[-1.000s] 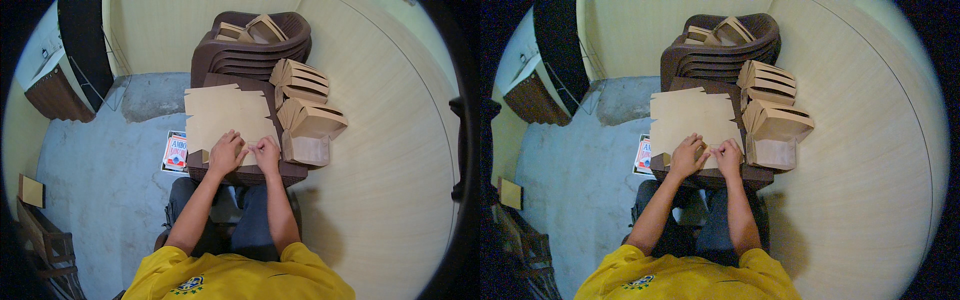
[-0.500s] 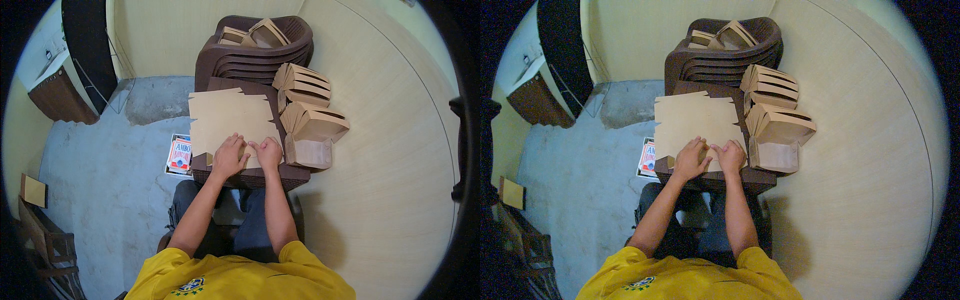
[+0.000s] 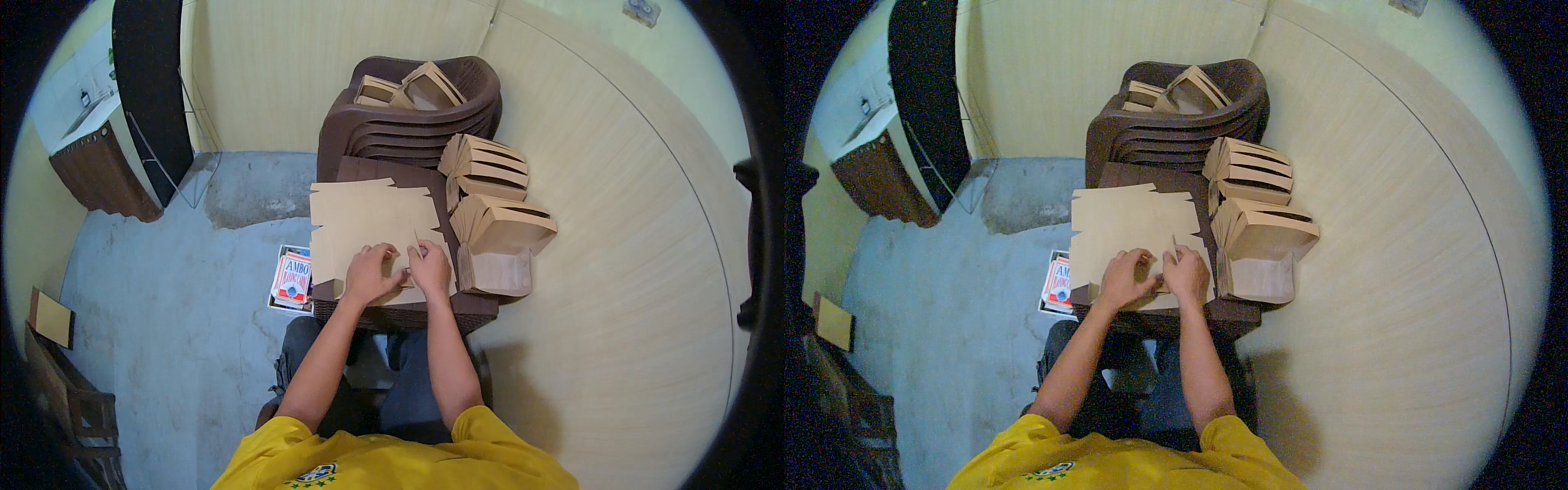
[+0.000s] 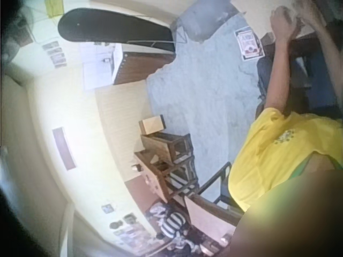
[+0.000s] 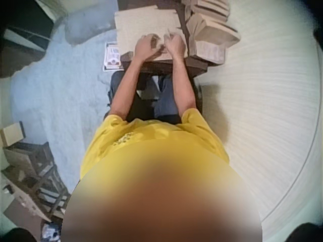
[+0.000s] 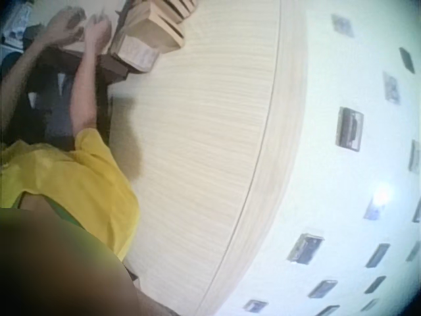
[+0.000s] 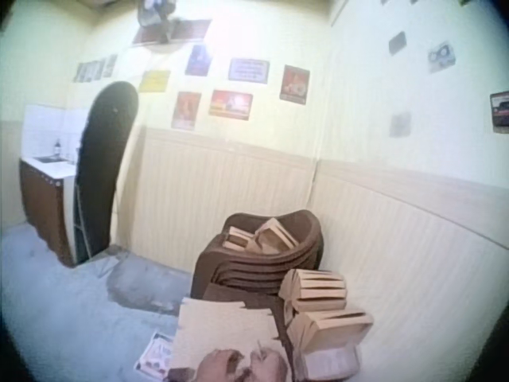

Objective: The person folds flat cardboard pieces into small rectangular boxes by hand. They repeatedly pick up a flat piece, fold the sides, and tuck the flaps to form a box, then place the finished box on a growing stack to the right.

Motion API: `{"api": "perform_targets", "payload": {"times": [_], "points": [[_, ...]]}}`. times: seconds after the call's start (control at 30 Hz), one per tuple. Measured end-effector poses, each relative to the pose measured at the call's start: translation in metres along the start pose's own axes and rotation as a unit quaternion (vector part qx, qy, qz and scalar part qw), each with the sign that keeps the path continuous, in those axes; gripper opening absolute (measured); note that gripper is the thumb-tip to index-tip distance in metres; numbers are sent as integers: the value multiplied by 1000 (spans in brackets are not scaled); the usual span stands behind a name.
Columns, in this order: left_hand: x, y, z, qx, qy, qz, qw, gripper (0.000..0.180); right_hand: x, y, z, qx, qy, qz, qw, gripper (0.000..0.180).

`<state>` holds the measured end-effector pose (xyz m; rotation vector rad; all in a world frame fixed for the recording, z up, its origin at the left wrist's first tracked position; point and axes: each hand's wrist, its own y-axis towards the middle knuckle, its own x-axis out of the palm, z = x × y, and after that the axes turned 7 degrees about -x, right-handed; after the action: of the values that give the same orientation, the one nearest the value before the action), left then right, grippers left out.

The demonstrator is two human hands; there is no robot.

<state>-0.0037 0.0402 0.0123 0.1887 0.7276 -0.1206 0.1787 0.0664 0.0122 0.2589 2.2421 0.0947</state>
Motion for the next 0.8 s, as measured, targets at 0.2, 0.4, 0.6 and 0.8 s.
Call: {"api": "perform_targets", "payload": {"times": [0.2, 0.4, 0.6, 0.8], "points": [[24, 12, -18, 38, -7, 100, 994, 55, 19, -40, -6, -186, 17, -18, 982, 54], [31, 16, -41, 57, 61, 82, 993, 44, 19, -52, -6, -217, -25, -134, 967, 73], [32, 18, -36, 55, 67, 53, 995, 47, -6, -70, -3, -190, -23, -117, 974, 96], [28, 16, -40, 89, 95, 38, 991, 43, 12, -29, -17, -157, -146, -132, 968, 95]]}}
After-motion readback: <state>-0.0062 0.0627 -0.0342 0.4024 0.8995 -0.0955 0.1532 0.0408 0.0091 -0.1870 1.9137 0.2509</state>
